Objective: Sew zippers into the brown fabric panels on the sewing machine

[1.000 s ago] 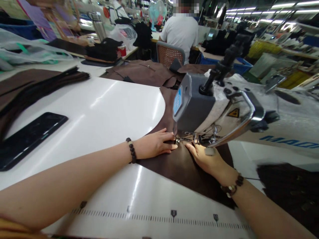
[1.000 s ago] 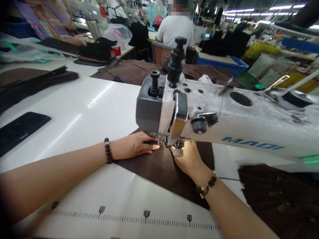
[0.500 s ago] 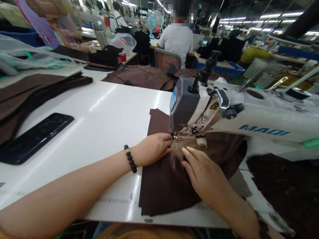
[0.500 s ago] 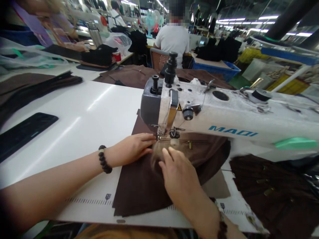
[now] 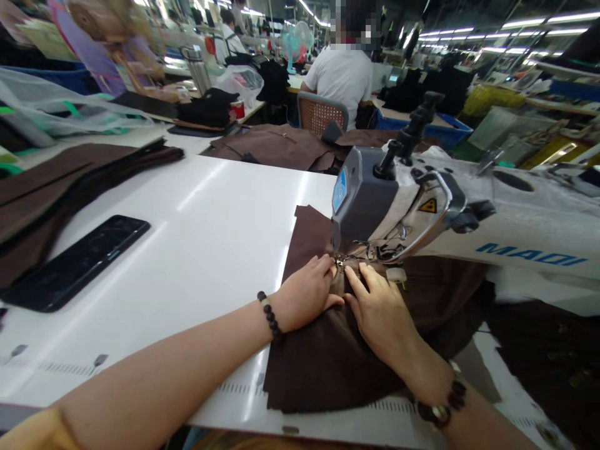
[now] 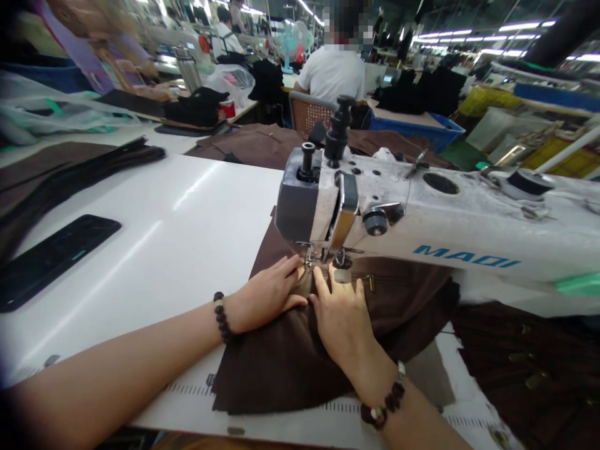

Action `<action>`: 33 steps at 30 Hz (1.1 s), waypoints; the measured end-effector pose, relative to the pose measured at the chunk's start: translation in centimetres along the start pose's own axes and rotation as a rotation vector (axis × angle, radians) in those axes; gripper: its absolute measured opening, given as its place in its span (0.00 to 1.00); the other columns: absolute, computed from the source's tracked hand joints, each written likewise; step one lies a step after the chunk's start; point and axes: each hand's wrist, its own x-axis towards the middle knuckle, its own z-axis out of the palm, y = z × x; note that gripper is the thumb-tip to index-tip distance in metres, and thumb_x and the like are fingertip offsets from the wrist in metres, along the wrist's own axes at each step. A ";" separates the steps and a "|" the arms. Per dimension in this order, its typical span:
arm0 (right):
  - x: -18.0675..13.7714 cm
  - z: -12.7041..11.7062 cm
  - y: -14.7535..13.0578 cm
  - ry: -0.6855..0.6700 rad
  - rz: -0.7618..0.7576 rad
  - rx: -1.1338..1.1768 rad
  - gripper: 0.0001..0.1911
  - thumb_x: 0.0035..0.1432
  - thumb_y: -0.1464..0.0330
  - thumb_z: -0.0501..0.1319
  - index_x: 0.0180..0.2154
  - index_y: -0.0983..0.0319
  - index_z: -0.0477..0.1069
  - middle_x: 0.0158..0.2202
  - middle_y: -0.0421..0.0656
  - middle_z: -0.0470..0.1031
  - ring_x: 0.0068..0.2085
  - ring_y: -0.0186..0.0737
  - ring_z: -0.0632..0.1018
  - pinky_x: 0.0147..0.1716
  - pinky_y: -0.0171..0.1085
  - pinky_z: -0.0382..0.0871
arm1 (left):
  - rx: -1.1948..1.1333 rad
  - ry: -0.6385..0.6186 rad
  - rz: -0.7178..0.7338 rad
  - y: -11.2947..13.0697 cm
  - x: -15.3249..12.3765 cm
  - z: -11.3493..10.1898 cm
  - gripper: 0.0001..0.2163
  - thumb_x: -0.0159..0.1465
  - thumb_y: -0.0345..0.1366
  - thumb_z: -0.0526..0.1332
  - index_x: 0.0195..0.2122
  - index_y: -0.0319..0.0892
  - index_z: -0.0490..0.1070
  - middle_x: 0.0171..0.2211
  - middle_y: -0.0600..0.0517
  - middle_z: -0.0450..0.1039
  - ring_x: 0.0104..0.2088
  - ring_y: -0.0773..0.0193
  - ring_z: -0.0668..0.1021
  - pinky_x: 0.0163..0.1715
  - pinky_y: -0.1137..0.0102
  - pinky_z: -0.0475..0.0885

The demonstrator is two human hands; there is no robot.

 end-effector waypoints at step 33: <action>0.8 0.6 0.2 0.006 0.032 0.048 0.21 0.60 0.68 0.50 0.55 0.60 0.61 0.51 0.51 0.65 0.50 0.49 0.64 0.47 0.49 0.60 | -0.161 0.001 -0.023 -1.0 0.9 -0.5 0.23 0.58 0.44 0.60 0.47 0.29 0.64 0.47 0.38 0.65 0.52 0.52 0.67 0.52 0.62 0.64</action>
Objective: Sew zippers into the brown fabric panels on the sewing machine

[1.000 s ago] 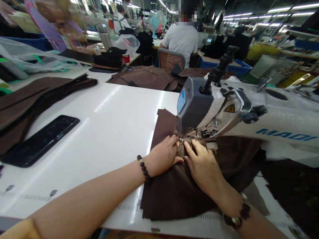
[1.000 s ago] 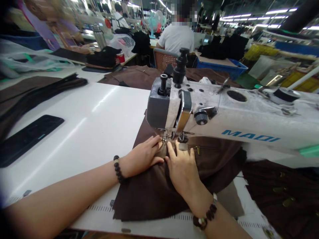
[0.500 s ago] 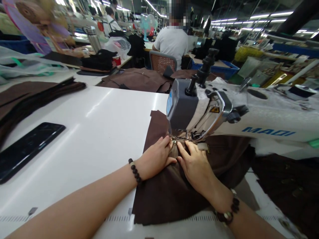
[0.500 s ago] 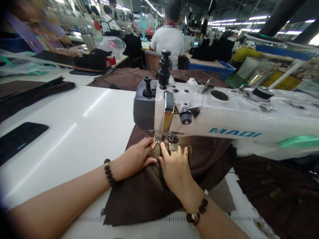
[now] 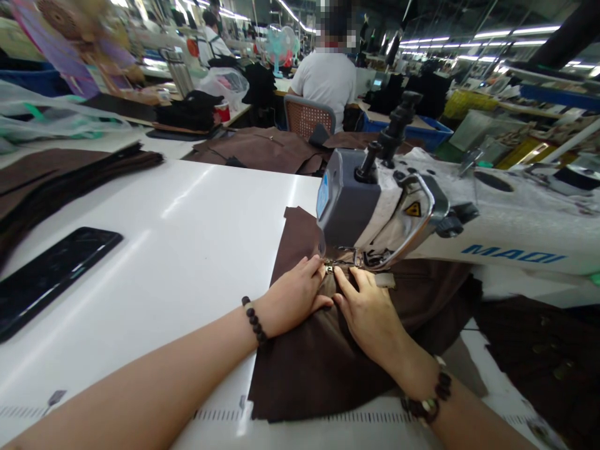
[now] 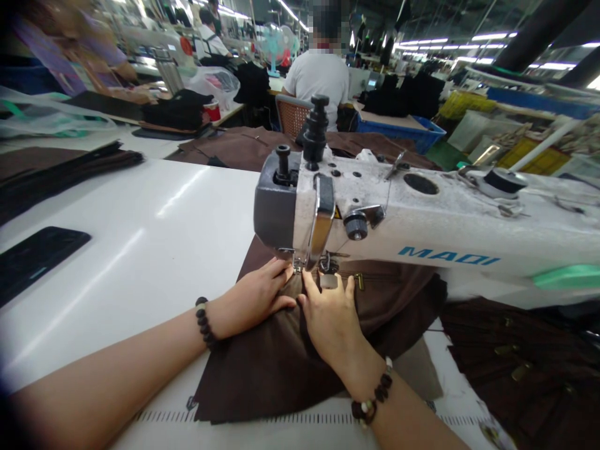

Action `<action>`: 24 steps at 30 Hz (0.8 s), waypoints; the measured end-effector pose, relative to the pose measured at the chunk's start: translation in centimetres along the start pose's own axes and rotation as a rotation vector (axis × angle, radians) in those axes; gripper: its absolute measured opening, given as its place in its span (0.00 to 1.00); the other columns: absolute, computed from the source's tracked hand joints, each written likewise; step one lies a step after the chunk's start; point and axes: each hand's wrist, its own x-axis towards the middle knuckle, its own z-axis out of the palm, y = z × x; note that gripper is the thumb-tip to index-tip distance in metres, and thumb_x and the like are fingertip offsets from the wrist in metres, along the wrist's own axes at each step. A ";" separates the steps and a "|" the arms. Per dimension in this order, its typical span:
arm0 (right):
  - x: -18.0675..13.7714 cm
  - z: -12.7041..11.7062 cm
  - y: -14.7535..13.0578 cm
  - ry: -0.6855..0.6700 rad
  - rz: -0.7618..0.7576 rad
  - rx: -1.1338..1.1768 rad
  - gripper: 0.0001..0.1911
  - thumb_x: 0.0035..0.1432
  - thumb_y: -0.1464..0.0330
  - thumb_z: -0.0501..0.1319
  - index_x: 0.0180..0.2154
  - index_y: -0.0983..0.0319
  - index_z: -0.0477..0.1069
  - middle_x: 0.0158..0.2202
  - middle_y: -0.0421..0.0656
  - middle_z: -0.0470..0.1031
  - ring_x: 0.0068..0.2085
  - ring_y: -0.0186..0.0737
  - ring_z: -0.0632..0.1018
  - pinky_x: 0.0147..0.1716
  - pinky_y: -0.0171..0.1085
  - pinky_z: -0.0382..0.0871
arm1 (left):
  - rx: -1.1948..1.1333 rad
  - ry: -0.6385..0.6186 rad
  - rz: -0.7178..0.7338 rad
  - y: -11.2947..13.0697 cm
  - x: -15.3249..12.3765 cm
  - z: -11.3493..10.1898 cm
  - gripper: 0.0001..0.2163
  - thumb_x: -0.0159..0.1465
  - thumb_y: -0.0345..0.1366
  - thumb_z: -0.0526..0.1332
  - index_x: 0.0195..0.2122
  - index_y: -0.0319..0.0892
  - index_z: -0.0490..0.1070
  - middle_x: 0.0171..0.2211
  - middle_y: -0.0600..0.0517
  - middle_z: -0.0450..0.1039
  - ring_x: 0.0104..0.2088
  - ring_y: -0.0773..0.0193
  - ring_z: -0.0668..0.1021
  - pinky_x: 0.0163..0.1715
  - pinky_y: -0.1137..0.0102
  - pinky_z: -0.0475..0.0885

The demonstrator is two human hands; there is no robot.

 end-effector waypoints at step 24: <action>0.8 0.0 0.3 -0.062 0.027 -0.020 0.19 0.61 0.64 0.49 0.53 0.59 0.63 0.47 0.50 0.68 0.46 0.52 0.66 0.43 0.51 0.64 | 0.029 -0.037 -0.013 -0.6 0.6 -0.1 0.19 0.61 0.44 0.58 0.44 0.30 0.67 0.45 0.42 0.66 0.49 0.55 0.68 0.53 0.65 0.62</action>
